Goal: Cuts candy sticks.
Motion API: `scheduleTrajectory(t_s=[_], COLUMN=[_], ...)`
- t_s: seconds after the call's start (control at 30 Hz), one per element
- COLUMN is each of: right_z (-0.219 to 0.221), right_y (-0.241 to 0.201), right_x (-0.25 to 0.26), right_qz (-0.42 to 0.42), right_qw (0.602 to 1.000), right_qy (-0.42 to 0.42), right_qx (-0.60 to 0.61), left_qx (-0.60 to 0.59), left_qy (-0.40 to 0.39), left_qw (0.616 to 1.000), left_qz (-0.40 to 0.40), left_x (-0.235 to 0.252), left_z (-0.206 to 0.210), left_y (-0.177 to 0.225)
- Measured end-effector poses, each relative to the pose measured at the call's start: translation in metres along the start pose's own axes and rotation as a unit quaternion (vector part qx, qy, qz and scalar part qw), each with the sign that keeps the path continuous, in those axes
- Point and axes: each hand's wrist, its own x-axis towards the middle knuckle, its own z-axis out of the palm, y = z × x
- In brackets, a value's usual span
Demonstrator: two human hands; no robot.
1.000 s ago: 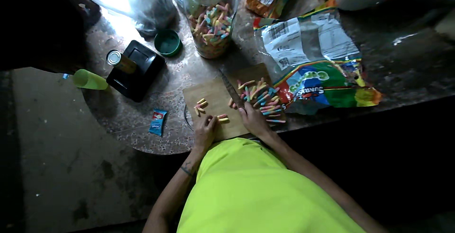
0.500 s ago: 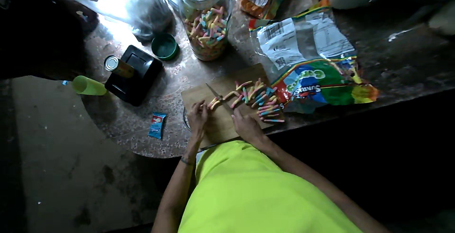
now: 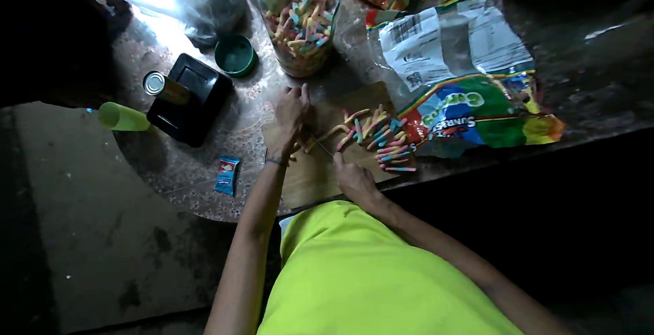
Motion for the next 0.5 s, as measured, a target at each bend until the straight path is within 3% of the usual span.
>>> scheduleTrajectory(t_s=[0.07,0.23,0.37,0.5], right_z=[0.005,0.004,-0.004,-0.002], right_y=[-0.001,-0.007,-0.019,-0.019], right_x=[0.002,0.006,0.004,0.003], right_qz=[0.005,0.005,0.019,0.015], right_qw=[1.0,1.0,0.999,1.0], right_qy=[0.003,-0.02,-0.032,-0.027], right_qx=[-0.005,0.011,0.009,0.004], left_qx=[0.044,0.08,0.089,0.101], left_qy=[-0.04,-0.039,-0.041,-0.041], left_qw=[0.998,0.992,0.993,0.99], left_qz=[-0.034,-0.085,-0.059,-0.094], left_x=[0.005,0.006,0.006,0.012], left_z=[0.011,0.024,0.023,0.021], left_y=[0.005,0.005,-0.001,0.006])
